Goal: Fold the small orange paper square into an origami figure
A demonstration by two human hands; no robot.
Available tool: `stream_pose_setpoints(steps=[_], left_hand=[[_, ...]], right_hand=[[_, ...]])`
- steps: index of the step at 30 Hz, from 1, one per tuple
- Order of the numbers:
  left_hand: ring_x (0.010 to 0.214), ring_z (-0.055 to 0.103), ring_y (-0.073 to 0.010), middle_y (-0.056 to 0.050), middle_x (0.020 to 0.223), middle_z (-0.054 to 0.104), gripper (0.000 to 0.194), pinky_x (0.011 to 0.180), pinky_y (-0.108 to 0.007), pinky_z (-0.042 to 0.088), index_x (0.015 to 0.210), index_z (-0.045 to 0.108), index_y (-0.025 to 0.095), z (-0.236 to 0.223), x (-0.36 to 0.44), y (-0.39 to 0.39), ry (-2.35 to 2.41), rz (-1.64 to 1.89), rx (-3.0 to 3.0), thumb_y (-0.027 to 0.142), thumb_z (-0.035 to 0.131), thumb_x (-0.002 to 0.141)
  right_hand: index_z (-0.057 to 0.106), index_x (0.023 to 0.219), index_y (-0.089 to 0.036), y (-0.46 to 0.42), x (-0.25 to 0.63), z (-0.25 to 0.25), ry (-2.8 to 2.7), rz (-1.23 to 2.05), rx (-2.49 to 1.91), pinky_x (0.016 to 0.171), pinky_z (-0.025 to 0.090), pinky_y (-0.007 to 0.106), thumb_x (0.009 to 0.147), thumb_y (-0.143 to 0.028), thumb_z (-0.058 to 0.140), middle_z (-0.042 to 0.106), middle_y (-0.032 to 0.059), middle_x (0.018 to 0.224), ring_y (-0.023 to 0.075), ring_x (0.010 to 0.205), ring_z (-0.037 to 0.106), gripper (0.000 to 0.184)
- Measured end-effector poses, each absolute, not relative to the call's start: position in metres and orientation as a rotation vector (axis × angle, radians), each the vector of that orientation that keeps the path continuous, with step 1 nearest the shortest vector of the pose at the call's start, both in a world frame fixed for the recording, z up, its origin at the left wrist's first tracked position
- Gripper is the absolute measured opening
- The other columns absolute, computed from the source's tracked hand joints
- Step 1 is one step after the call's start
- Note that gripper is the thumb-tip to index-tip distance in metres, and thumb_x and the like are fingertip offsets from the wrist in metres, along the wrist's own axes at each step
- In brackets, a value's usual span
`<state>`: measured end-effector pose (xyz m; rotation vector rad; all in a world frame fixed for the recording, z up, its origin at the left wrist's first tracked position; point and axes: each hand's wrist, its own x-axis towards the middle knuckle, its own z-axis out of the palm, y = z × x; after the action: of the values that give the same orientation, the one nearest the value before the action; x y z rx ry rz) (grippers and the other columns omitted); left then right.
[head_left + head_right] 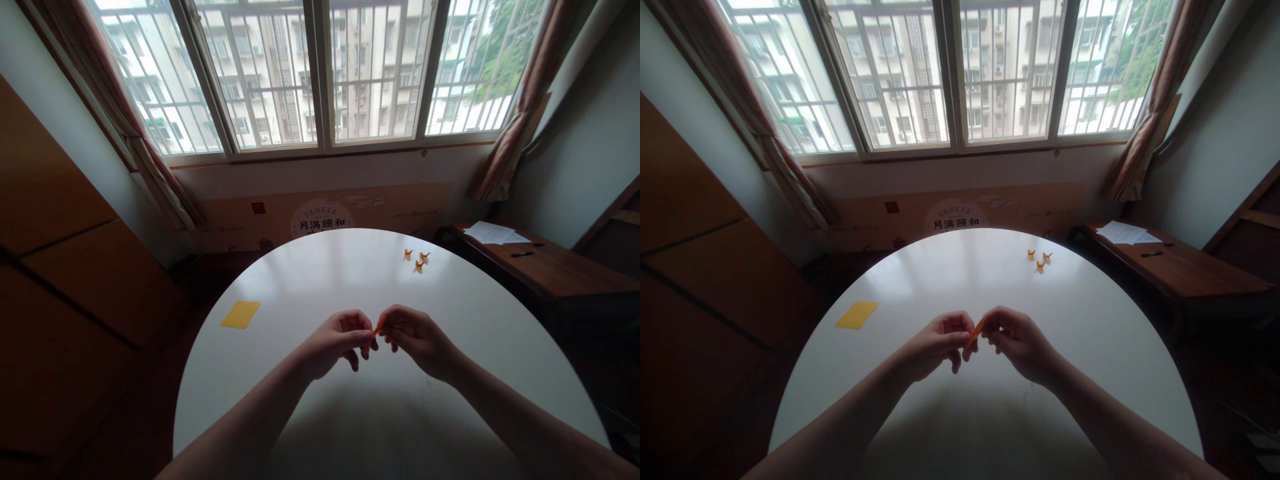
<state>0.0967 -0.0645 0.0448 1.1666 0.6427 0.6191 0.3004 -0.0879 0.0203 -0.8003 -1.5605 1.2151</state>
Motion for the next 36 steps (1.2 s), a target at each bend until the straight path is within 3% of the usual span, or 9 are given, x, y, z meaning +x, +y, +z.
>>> stream_pose_setpoints(steps=[24, 36], left_hand=[[0.059, 0.06, -0.0118, -0.005, 0.073, 0.066, 0.04, 0.041, -0.017, 0.047, 0.08, 0.061, 0.014, 0.0434, 0.0967, -0.0644, 0.62, 0.625, 1.196, 0.044, 0.085, 0.068], [0.058, 0.057, -0.0123, -0.003, 0.072, 0.064, 0.036, 0.04, -0.018, 0.044, 0.082, 0.06, 0.014, 0.0466, 0.1013, -0.0678, 0.71, 0.746, 1.304, 0.039, 0.082, 0.069]], right_hand=[[0.067, 0.088, -0.017, -0.0867, 0.2975, 0.0221, -1.485, 1.336, -0.779, 0.053, 0.049, 0.027, 0.086, -0.038, 0.071, 0.064, 0.002, 0.073, 0.0143, 0.062, 0.058, 0.021], [0.067, 0.089, -0.019, -0.0879, 0.2987, 0.0193, -1.545, 1.206, -0.845, 0.054, 0.049, 0.025, 0.088, -0.031, 0.067, 0.062, 0.0017, 0.075, 0.0142, 0.066, 0.056, 0.012]])
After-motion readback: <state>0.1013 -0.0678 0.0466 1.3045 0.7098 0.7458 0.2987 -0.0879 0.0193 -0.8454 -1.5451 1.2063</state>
